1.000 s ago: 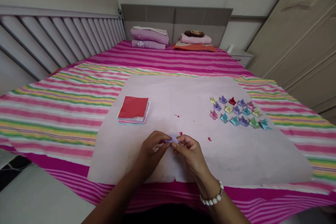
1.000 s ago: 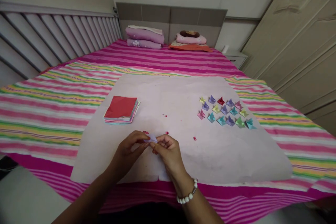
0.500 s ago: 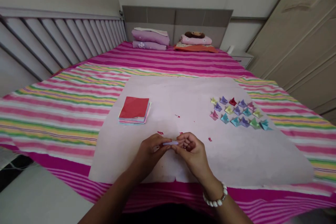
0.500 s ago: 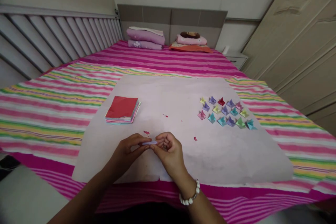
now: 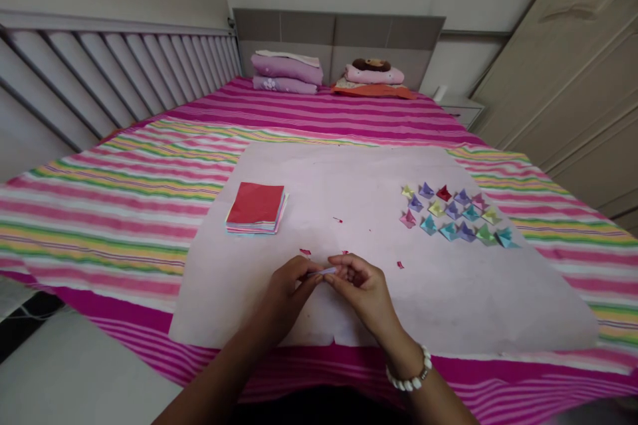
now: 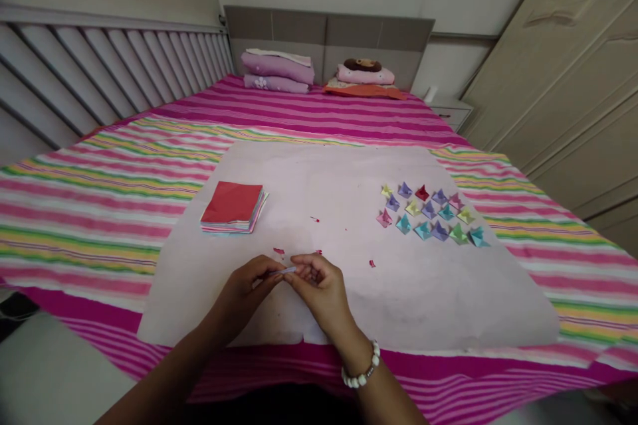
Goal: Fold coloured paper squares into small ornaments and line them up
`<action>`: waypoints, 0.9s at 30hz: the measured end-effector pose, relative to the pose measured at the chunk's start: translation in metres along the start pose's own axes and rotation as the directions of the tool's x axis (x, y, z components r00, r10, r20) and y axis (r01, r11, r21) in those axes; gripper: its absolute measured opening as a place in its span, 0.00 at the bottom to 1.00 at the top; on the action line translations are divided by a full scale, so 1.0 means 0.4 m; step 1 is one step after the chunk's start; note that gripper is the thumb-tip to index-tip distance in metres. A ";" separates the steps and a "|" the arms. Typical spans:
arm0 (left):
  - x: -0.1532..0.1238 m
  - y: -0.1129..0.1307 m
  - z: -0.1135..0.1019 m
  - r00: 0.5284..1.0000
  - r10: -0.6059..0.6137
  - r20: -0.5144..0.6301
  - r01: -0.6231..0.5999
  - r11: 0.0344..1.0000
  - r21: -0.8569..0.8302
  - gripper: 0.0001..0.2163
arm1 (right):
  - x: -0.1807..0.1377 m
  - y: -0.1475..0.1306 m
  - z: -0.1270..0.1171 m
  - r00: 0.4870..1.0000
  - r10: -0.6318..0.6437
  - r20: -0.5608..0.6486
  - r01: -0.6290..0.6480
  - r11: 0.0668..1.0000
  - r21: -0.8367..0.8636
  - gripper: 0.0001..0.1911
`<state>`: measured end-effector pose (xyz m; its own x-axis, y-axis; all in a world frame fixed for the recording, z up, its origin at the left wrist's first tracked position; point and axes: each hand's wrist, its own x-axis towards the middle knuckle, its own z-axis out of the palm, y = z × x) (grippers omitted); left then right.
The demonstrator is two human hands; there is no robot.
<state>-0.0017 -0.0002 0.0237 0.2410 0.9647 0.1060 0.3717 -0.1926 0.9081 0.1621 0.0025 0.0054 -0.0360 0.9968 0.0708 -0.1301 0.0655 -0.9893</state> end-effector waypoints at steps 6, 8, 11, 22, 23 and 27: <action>-0.007 0.008 0.007 0.999 -0.049 -0.016 0.050 0.998 0.023 0.07 | 0.000 -0.017 -0.010 0.991 -0.087 0.105 0.098 0.989 -0.107 0.08; -0.006 0.004 0.010 0.995 -0.097 -0.025 0.096 0.995 -0.027 0.07 | -0.001 -0.013 -0.014 0.991 -0.074 0.110 0.084 0.992 -0.093 0.08; 0.000 -0.004 0.009 0.977 -0.211 -0.029 0.204 0.967 -0.150 0.11 | 0.001 0.004 -0.019 0.993 -0.009 0.119 0.009 1.000 0.001 0.09; 0.002 -0.004 -0.012 0.977 -0.130 0.168 0.125 0.991 0.039 0.09 | -0.004 -0.022 -0.024 0.939 -0.043 0.341 0.172 0.918 -0.358 0.09; 0.000 -0.004 -0.009 0.975 -0.123 0.184 0.113 0.992 0.059 0.09 | -0.005 -0.023 -0.023 0.936 -0.051 0.349 0.190 0.906 -0.377 0.09; -0.003 0.000 -0.007 0.971 -0.088 0.222 0.065 0.992 0.107 0.12 | -0.007 -0.020 -0.021 0.948 -0.047 0.314 0.157 0.929 -0.336 0.10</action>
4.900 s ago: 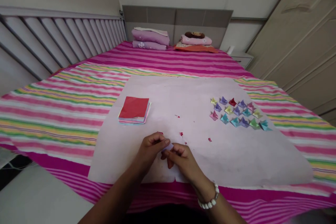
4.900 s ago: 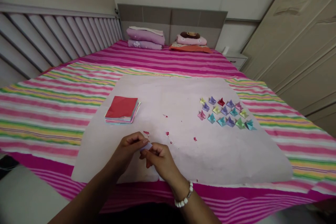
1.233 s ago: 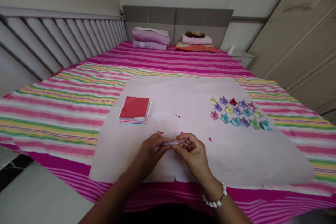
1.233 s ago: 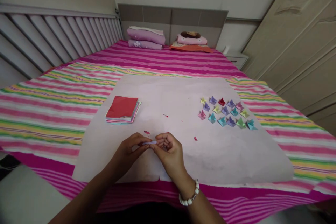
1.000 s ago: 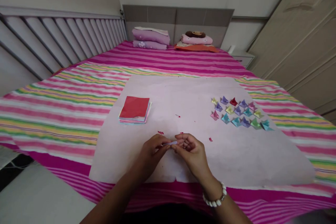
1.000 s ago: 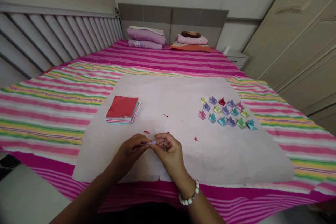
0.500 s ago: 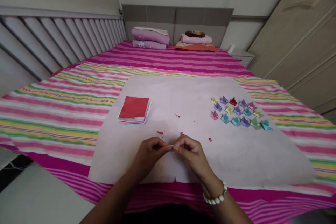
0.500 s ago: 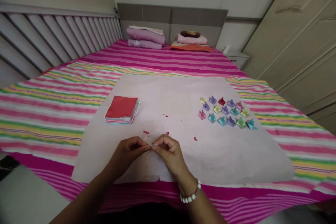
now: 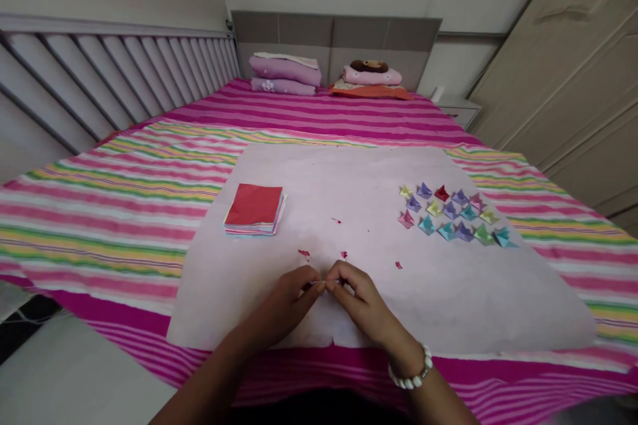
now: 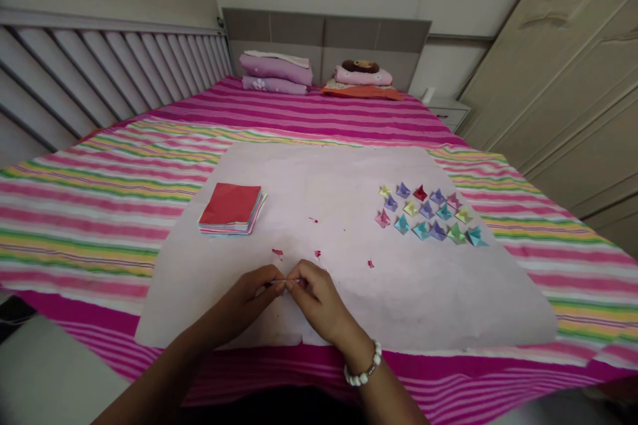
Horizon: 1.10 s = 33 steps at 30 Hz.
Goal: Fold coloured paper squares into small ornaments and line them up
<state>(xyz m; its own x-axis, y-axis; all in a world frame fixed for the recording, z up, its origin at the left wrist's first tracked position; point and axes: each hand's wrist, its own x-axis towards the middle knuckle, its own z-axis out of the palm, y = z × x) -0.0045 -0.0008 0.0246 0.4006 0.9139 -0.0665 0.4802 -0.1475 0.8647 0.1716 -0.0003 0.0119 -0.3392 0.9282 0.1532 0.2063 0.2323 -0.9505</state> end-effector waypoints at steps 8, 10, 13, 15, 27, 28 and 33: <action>0.006 0.001 -0.022 0.999 0.032 0.028 -0.026 0.978 -0.207 0.14 | -0.003 -0.003 -0.017 0.990 0.083 0.114 -0.101 0.981 0.164 0.15; 0.014 -0.008 -0.020 0.999 0.005 0.042 0.008 0.954 -0.301 0.14 | 0.000 0.007 -0.013 0.993 0.091 0.081 -0.107 0.969 0.224 0.16; 0.028 -0.019 -0.012 0.998 -0.048 0.044 0.061 0.925 -0.374 0.13 | 0.009 0.024 0.003 0.984 0.176 0.003 -0.166 0.924 0.345 0.16; 0.036 -0.022 -0.006 0.997 -0.072 0.042 0.082 0.921 -0.380 0.14 | 0.015 0.032 0.016 0.963 0.267 -0.040 -0.220 0.861 0.459 0.15; 0.026 -0.034 0.000 0.926 0.275 -0.260 -0.299 0.953 -0.056 0.03 | 0.021 0.039 0.034 0.882 0.470 0.025 -0.311 0.543 0.780 0.15; 0.027 -0.034 0.000 0.921 0.295 -0.256 -0.314 0.949 -0.033 0.03 | 0.021 0.039 0.036 0.882 0.471 0.029 -0.315 0.544 0.778 0.14; 0.036 -0.038 -0.001 0.885 0.378 -0.271 -0.362 0.926 0.107 0.04 | 0.021 0.041 0.042 0.881 0.473 0.023 -0.328 0.574 0.750 0.14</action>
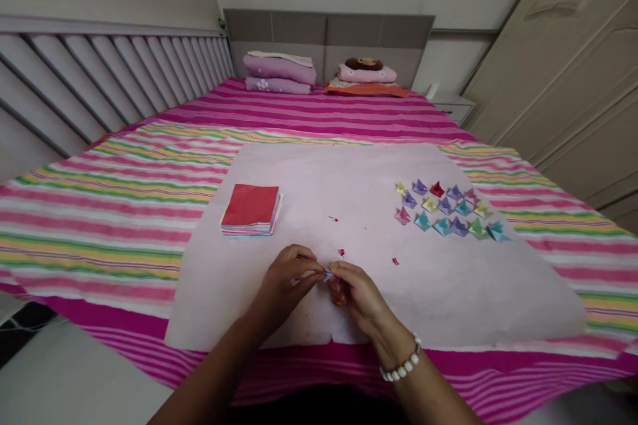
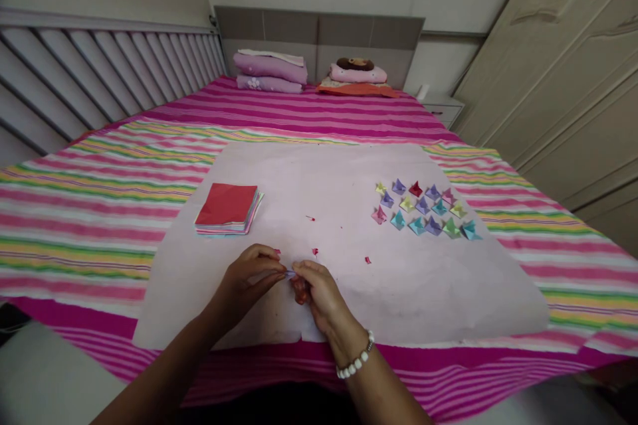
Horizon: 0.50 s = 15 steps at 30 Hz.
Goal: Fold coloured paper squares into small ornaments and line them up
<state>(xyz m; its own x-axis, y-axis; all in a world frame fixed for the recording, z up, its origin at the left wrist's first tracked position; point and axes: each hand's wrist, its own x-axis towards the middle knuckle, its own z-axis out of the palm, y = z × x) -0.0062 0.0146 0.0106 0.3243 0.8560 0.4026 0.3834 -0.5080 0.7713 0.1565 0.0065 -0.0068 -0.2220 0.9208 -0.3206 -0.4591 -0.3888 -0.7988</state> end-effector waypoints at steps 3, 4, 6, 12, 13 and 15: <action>0.002 -0.010 0.003 0.997 0.080 -0.011 -0.079 0.993 0.093 0.05 | 0.004 0.000 -0.003 1.000 0.004 0.001 -0.004 0.999 -0.033 0.16; 0.003 -0.014 0.005 0.995 0.099 -0.013 -0.097 0.989 0.114 0.05 | 0.007 0.000 -0.004 1.000 0.002 0.007 -0.001 0.999 -0.036 0.16; 0.009 -0.020 0.011 0.993 0.113 -0.017 -0.110 0.985 0.133 0.05 | 0.014 0.002 -0.007 1.000 -0.009 0.018 0.010 0.999 -0.043 0.17; 0.043 -0.053 0.033 0.993 -0.104 0.060 0.105 0.994 -0.012 0.04 | 0.053 0.008 -0.032 0.989 -0.145 -0.029 0.131 0.948 -0.291 0.20; 0.048 -0.063 0.036 0.988 -0.144 0.058 0.145 0.989 -0.026 0.04 | 0.060 0.007 -0.038 0.975 -0.219 -0.048 0.188 0.913 -0.362 0.20; 0.057 -0.085 0.042 0.981 -0.188 0.048 0.189 0.982 -0.015 0.04 | 0.072 0.003 -0.049 0.923 -0.377 -0.076 0.303 0.835 -0.460 0.15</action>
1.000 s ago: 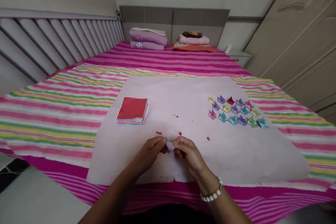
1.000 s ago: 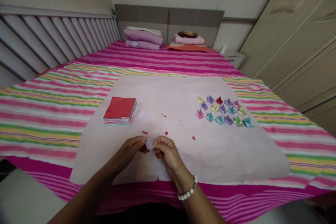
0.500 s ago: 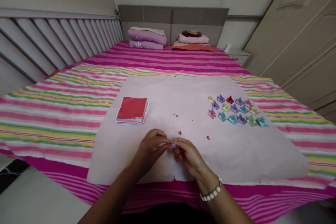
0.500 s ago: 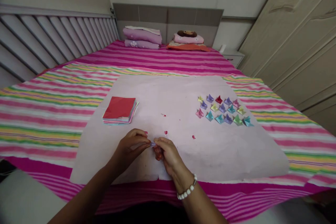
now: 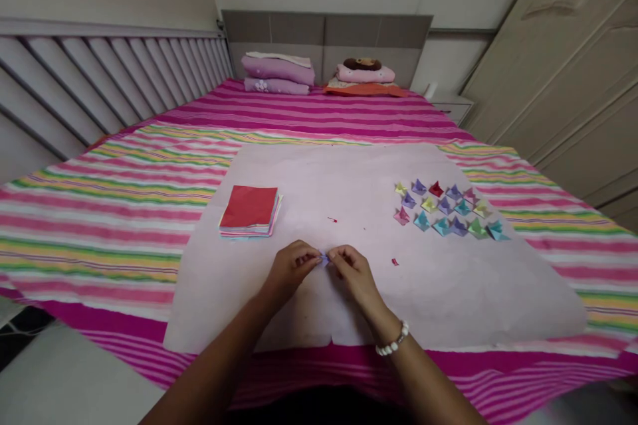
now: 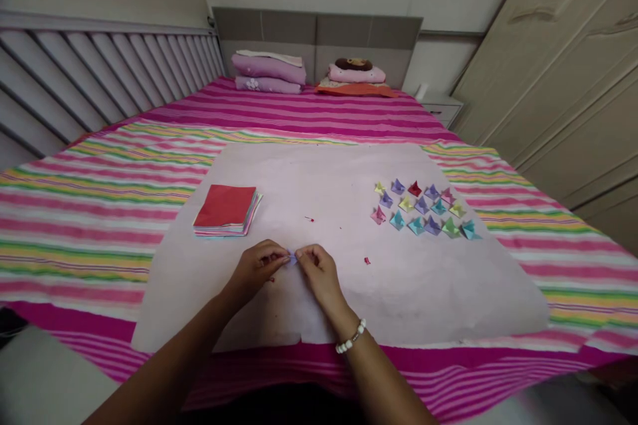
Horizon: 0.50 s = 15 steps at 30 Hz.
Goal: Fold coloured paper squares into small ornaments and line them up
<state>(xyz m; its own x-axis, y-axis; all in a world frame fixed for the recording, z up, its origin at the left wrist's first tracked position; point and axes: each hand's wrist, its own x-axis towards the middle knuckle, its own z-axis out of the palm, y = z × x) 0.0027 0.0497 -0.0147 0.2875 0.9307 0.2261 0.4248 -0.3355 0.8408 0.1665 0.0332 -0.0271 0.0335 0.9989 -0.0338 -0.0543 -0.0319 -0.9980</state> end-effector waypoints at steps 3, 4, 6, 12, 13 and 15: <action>0.016 -0.032 0.011 1.000 0.016 -0.009 -0.016 0.999 0.040 0.05 | 0.016 0.007 -0.009 0.972 -0.236 -0.016 0.233 0.965 -0.119 0.07; 0.021 -0.042 0.016 1.000 0.029 -0.011 -0.028 0.999 0.046 0.05 | 0.021 0.011 -0.009 0.954 -0.299 0.026 0.300 0.941 -0.156 0.06; 0.031 -0.060 0.026 0.999 0.048 -0.015 -0.047 0.998 0.050 0.05 | 0.032 0.022 -0.008 0.930 -0.352 0.106 0.366 0.908 -0.201 0.04; 0.050 -0.107 0.055 0.996 0.083 -0.044 -0.081 0.996 0.045 0.06 | 0.062 0.064 0.001 0.933 -0.346 0.099 0.360 0.883 -0.302 0.05; 0.050 -0.115 0.059 0.995 0.085 -0.051 -0.082 0.996 0.043 0.06 | 0.065 0.070 0.003 0.935 -0.342 0.096 0.355 0.882 -0.311 0.05; 0.050 -0.129 0.066 0.994 0.086 -0.062 -0.084 0.996 0.036 0.05 | 0.071 0.079 0.005 0.938 -0.333 0.093 0.345 0.879 -0.328 0.05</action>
<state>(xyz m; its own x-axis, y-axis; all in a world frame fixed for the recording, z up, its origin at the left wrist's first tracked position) 0.0093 0.0816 -0.0664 0.2694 0.9056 0.3277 0.4296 -0.4175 0.8007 0.1636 0.0607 -0.0596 -0.0432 0.9511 0.3057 0.2914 0.3047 -0.9068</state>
